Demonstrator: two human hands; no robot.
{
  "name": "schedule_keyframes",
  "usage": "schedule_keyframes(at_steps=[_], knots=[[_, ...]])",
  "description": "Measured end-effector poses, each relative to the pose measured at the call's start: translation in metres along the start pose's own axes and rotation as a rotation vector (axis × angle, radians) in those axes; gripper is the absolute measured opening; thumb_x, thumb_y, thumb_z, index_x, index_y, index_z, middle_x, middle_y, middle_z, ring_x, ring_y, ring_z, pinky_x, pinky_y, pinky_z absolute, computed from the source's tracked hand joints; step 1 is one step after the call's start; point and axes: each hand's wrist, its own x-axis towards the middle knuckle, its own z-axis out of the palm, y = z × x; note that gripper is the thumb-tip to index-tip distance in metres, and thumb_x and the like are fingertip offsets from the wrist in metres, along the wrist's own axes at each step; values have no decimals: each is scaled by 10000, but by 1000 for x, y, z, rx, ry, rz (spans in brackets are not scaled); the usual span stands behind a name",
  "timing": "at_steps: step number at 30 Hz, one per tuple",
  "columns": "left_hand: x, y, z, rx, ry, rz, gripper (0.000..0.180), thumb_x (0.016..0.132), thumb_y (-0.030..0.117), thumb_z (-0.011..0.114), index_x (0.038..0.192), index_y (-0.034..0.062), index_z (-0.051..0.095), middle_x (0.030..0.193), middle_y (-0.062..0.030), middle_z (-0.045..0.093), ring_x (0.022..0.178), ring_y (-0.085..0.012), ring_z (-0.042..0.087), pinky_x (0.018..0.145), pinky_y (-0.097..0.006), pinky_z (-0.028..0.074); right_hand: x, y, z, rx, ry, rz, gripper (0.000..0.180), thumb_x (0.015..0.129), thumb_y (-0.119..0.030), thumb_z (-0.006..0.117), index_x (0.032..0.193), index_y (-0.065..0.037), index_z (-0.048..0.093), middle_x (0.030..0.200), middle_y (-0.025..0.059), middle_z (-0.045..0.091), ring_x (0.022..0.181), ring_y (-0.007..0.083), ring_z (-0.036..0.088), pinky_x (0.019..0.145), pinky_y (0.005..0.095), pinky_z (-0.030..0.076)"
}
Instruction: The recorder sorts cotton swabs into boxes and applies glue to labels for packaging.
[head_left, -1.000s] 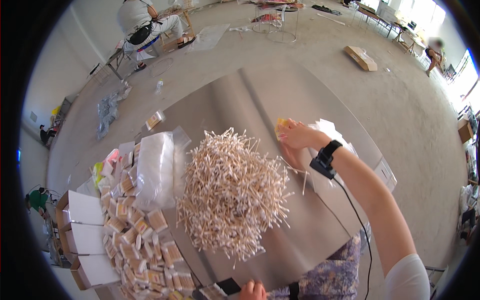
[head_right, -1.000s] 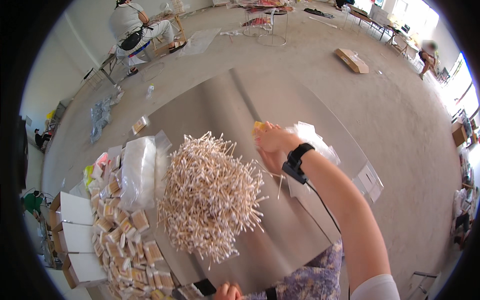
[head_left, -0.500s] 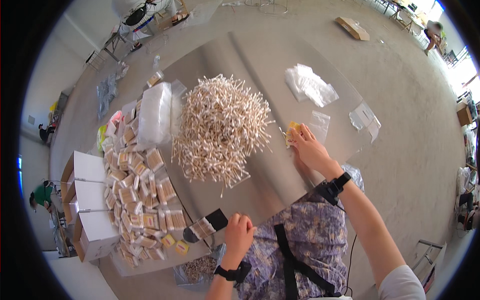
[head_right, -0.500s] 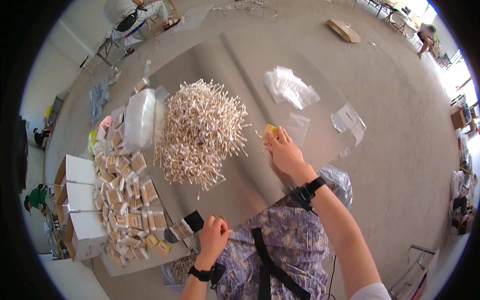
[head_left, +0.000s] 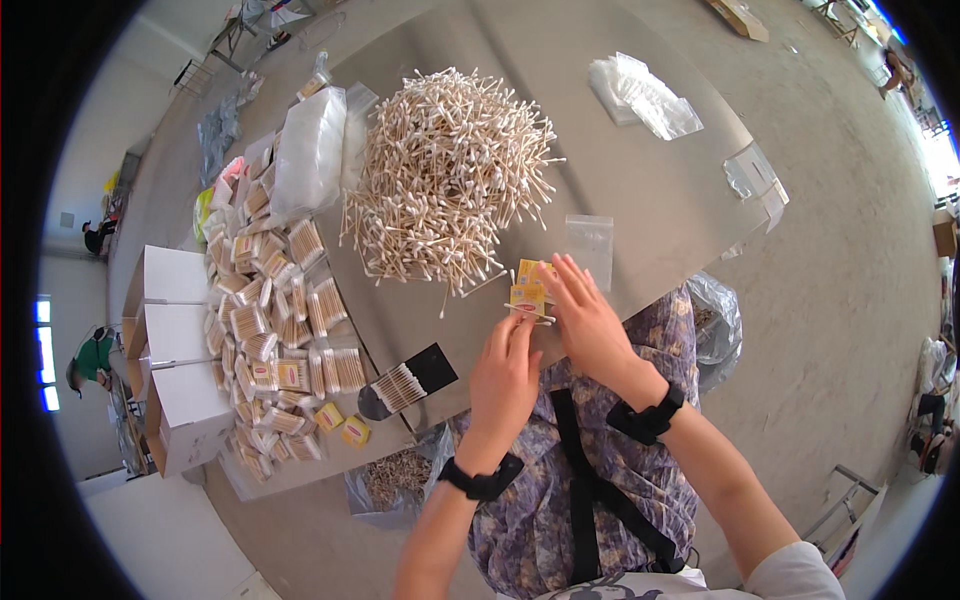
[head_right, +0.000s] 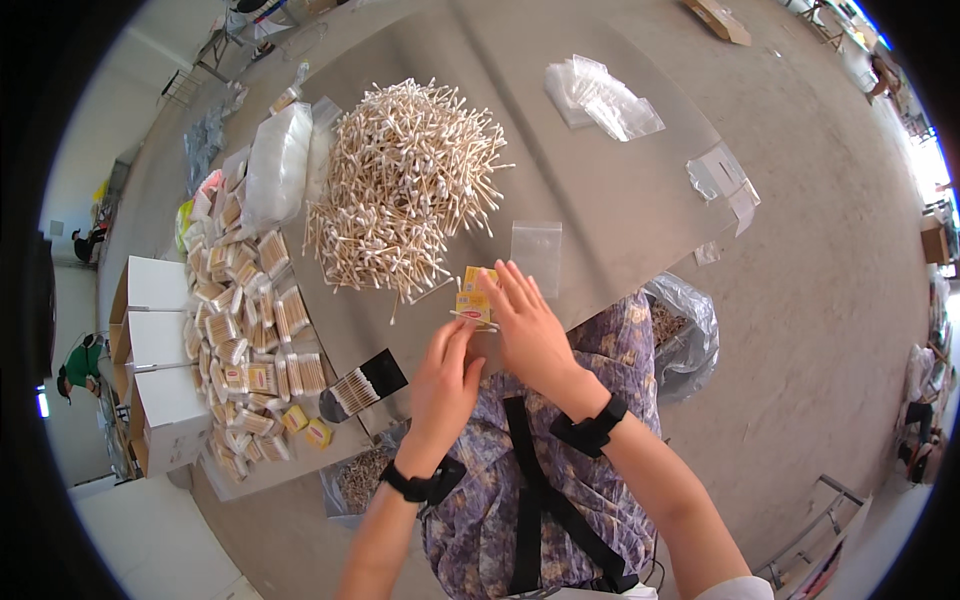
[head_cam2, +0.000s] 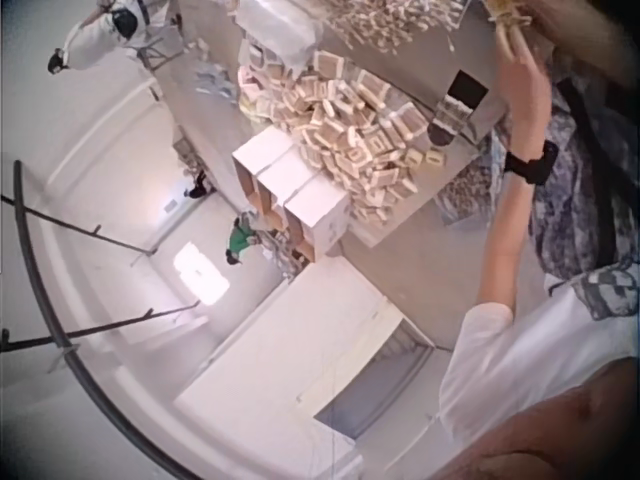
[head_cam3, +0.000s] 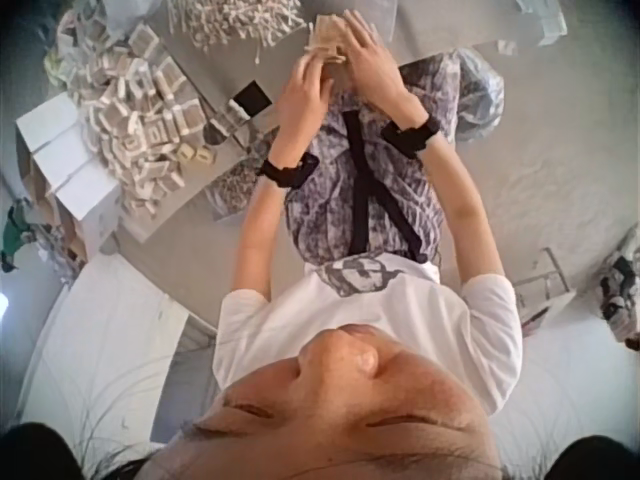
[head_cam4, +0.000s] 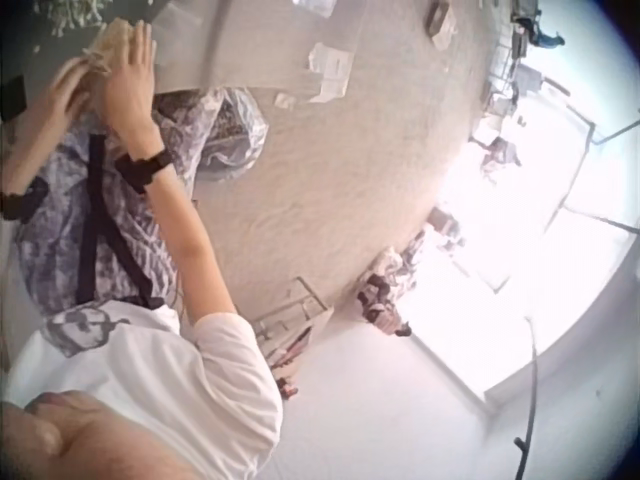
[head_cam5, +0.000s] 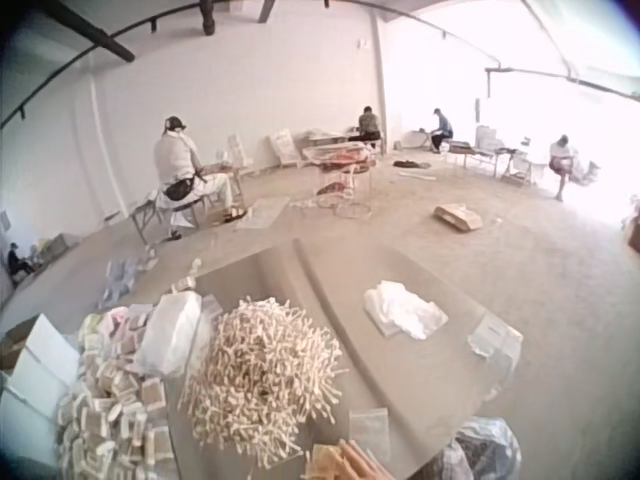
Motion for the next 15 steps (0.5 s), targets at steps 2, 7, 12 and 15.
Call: schedule_keyframes(at_steps=[2, 7, 12, 15], knots=[[9, 2, 6, 51, -13, -26, 429, 798, 52, 651, 1214, 55, 550, 1226, -86, 533, 1048, -275, 573, 823, -363, 499, 0, 7, -9, 0, 31, -13, 572, 863, -14, 490, 1410, -47, 330, 1444, 202, 331, 1364, 341, 288, 1115, 427, 274], [15, -16, 20, 118, 8, -7, 378, 786, 76, 676, 1158, 77, 609, 1216, -50, 543, 980, -248, 589, 771, -347, 512, -1, 45, -28, 87, 68, 96, 504, 874, 14, 445, 1369, -13, 354, 1378, 204, 407, 1283, 374, 376, 1087, 448, 310], [12, -22, 18, 29, 82, 22, 241, 788, 51, 676, 1027, 74, 677, 1146, -31, 576, 868, -202, 587, 703, -312, 512, 15, 57, -37, -214, 211, 62, 467, 835, 24, 475, 1299, -9, 442, 1342, 162, 453, 1284, 333, 394, 1081, 463, 318], [12, -23, 22, -6, 112, 59, 183, 790, 41, 673, 970, 62, 691, 1100, -28, 590, 836, -188, 588, 692, -305, 511, 16, 41, -18, -116, 79, -129, 454, 785, 19, 518, 1234, -48, 524, 1355, 112, 456, 1323, 287, 365, 1106, 472, 285]])
